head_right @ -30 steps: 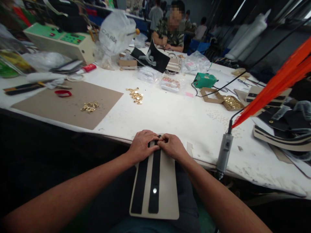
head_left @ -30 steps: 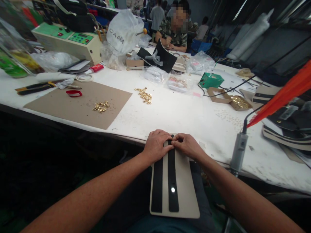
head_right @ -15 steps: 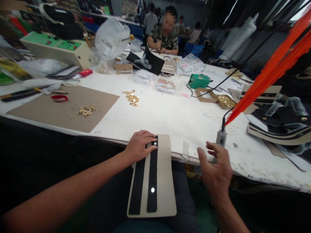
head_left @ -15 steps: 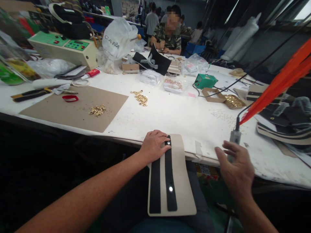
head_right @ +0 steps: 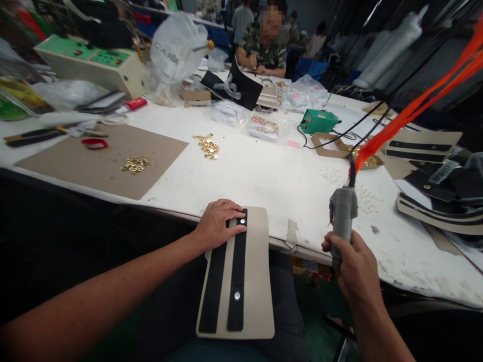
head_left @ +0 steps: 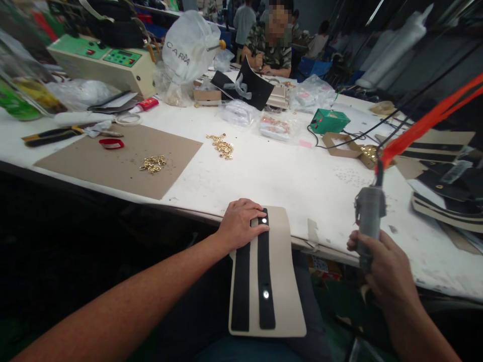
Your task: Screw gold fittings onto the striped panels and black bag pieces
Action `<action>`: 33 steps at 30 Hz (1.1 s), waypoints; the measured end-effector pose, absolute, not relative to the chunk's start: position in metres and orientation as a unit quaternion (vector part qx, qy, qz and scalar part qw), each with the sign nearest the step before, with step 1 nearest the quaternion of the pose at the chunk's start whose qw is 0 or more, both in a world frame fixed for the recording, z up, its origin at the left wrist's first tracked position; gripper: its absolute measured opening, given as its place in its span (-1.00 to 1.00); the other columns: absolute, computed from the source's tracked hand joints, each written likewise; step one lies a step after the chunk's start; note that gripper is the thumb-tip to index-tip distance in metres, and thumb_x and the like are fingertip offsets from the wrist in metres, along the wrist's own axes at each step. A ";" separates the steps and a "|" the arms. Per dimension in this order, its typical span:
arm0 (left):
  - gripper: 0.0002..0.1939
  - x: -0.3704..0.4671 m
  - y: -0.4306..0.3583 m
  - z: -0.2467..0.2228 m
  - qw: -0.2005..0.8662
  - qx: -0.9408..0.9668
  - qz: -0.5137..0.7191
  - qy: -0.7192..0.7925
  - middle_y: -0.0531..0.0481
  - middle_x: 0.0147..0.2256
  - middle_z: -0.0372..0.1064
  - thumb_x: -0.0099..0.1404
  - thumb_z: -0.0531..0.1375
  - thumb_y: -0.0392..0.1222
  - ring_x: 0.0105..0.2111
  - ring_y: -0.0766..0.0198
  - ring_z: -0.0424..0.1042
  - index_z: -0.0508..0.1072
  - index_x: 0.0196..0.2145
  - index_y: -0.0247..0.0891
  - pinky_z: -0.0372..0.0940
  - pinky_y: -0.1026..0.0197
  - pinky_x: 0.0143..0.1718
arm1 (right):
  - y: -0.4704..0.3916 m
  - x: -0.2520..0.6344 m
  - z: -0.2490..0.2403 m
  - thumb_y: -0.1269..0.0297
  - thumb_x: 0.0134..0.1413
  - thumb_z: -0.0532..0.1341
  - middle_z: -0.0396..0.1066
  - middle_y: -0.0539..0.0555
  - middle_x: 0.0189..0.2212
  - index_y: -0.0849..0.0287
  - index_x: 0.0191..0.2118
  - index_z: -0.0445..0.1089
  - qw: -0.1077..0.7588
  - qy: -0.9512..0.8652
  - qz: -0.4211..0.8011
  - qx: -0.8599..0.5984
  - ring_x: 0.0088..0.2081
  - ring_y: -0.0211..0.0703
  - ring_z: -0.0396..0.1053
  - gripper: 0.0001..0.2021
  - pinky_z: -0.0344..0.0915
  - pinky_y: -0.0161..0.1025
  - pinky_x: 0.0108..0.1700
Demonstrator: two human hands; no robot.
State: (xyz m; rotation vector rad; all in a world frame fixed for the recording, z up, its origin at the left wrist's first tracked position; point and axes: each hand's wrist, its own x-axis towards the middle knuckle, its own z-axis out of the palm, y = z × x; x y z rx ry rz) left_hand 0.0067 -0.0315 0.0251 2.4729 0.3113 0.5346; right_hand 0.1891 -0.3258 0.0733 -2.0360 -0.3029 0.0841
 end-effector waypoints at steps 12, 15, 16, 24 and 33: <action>-0.71 0.005 -0.034 0.024 0.286 0.930 0.205 0.110 0.06 0.05 0.59 0.28 0.44 0.01 0.13 0.05 0.42 0.65 -0.06 -0.05 0.20 -0.07 0.19 | -0.147 0.118 0.102 0.15 0.14 0.43 0.26 -0.15 -0.59 0.08 -0.31 0.30 0.787 -0.236 0.139 -0.553 -0.59 -0.30 0.27 -0.72 0.34 -0.29 -0.46; -0.70 0.005 -0.033 0.023 0.289 0.929 0.205 0.110 0.06 0.05 0.59 0.27 0.44 0.01 0.13 0.04 0.41 0.65 -0.06 -0.04 0.20 -0.08 0.19 | -0.138 0.116 0.090 0.15 0.16 0.43 0.28 -0.14 -0.61 0.10 -0.33 0.33 0.772 -0.256 0.128 -0.568 -0.59 -0.27 0.29 -0.73 0.30 -0.30 -0.51; -0.70 0.005 -0.033 0.023 0.290 0.928 0.205 0.111 0.06 0.05 0.59 0.27 0.44 0.01 0.13 0.04 0.40 0.65 -0.06 -0.04 0.19 -0.09 0.19 | -0.137 0.116 0.086 0.15 0.16 0.43 0.29 -0.14 -0.62 0.10 -0.34 0.33 0.767 -0.262 0.127 -0.572 -0.59 -0.26 0.30 -0.72 0.30 -0.30 -0.52; -0.71 0.004 -0.032 0.022 0.293 0.925 0.215 0.106 0.07 0.03 0.59 0.27 0.44 -0.01 0.12 0.03 0.41 0.65 -0.07 -0.07 0.19 -0.10 0.15 | -0.131 0.116 0.069 0.17 0.18 0.43 0.31 -0.12 -0.64 0.11 -0.36 0.36 0.764 -0.279 0.127 -0.568 -0.62 -0.22 0.31 -0.74 0.30 -0.27 -0.55; -0.75 0.004 -0.031 0.024 0.293 0.928 0.205 0.102 0.07 0.03 0.58 0.26 0.44 -0.05 0.11 0.03 0.40 0.65 -0.10 -0.07 0.17 -0.10 0.13 | -0.136 0.116 0.069 0.24 0.25 0.36 0.35 -0.08 -0.60 0.12 -0.43 0.38 0.722 -0.348 0.142 -0.581 -0.57 -0.21 0.34 -0.76 0.32 -0.23 -0.45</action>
